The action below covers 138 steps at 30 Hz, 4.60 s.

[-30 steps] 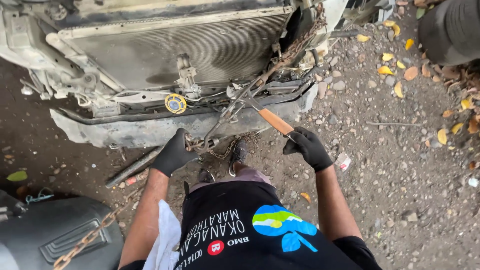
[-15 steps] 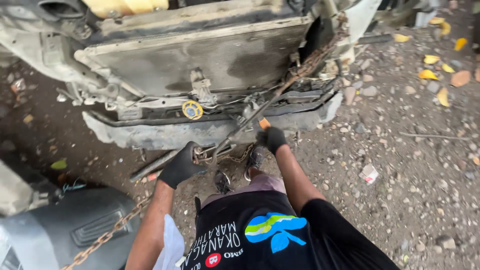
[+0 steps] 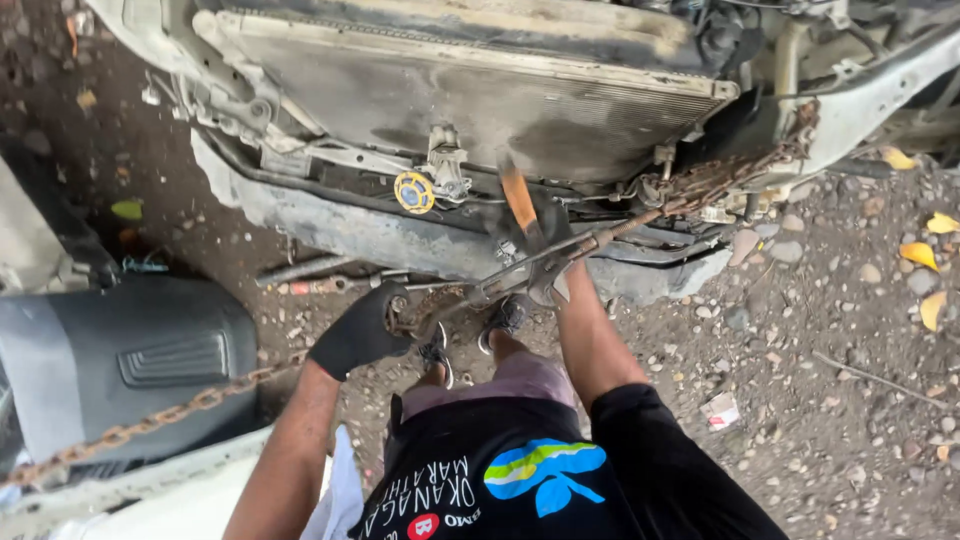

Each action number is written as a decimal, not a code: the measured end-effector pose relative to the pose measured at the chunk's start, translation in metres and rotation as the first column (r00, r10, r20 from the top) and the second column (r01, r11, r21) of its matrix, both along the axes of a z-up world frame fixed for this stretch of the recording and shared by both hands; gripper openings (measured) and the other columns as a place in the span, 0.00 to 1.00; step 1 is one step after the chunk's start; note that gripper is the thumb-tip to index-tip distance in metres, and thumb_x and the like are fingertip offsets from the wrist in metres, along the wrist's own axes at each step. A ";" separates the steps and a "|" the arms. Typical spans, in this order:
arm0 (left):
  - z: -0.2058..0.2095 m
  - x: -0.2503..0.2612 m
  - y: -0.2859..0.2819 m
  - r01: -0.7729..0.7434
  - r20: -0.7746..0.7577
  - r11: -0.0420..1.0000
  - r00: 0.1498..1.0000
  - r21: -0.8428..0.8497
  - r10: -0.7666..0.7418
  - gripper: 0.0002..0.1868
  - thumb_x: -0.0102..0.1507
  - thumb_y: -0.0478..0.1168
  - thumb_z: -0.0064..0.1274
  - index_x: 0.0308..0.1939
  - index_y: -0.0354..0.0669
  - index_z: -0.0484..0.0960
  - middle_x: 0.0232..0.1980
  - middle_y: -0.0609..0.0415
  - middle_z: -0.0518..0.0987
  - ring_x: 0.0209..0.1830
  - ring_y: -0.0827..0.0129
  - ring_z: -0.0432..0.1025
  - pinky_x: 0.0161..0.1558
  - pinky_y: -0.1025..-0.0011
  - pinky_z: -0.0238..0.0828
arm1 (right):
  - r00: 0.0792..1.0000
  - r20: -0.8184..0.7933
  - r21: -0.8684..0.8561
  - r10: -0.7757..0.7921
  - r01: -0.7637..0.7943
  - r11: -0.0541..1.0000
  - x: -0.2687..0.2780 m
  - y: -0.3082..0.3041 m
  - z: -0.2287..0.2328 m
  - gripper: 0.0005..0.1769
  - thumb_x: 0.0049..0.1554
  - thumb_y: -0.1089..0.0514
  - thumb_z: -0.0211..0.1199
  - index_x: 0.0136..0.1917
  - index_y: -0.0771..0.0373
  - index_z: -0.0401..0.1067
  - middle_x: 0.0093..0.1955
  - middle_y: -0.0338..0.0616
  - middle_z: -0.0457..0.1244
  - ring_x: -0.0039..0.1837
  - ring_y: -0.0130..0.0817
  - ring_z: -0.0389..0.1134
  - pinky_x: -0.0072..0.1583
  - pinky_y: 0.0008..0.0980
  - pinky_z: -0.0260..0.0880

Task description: The person uses a hammer to repeatedly strike a metal chain attached to the front of a damaged vehicle. The goal appears to be to break or loosen the chain from the car's radiator support area.

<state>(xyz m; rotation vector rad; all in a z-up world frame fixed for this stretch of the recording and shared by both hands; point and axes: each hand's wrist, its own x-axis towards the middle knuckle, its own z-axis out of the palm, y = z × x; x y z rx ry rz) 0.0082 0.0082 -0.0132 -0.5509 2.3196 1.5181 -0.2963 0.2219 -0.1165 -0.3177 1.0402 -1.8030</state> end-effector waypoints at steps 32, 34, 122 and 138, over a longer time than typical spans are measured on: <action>-0.006 -0.009 -0.022 0.170 0.087 0.984 0.981 0.056 -0.174 0.41 0.45 0.39 0.76 0.60 0.44 0.74 0.46 0.51 0.84 0.44 0.69 0.78 0.46 0.68 0.77 | 0.697 0.716 -0.181 -0.027 0.224 0.958 0.065 0.024 0.084 0.40 0.63 0.33 0.56 0.76 0.63 0.63 0.35 0.37 0.61 0.43 0.38 0.64 0.61 0.55 0.73; -0.008 -0.008 -0.025 0.161 -0.017 0.981 0.987 0.105 -0.160 0.40 0.46 0.40 0.76 0.60 0.43 0.74 0.50 0.51 0.82 0.49 0.69 0.76 0.48 0.68 0.76 | 0.675 0.729 -0.077 -0.115 0.248 0.966 0.071 0.024 0.082 0.47 0.57 0.26 0.51 0.71 0.66 0.64 0.34 0.38 0.60 0.42 0.39 0.63 0.57 0.52 0.71; -0.040 -0.015 -0.035 0.138 0.167 0.926 0.964 0.351 -0.207 0.26 0.48 0.37 0.69 0.50 0.43 0.80 0.42 0.54 0.83 0.38 0.71 0.75 0.39 0.68 0.77 | 0.474 -0.843 0.444 0.254 0.347 0.826 -0.023 -0.088 0.197 0.13 0.59 0.54 0.68 0.45 0.66 0.72 0.33 0.44 0.69 0.33 0.29 0.73 0.36 0.29 0.74; 0.001 -0.021 -0.043 0.174 0.235 0.909 0.932 0.380 -0.276 0.28 0.49 0.36 0.67 0.53 0.46 0.79 0.41 0.57 0.83 0.36 0.73 0.76 0.33 0.69 0.75 | 0.422 -0.831 0.038 -0.363 0.694 0.719 0.232 0.158 0.205 0.08 0.66 0.58 0.57 0.52 0.67 0.69 0.66 0.54 0.66 0.66 0.36 0.67 0.67 0.34 0.66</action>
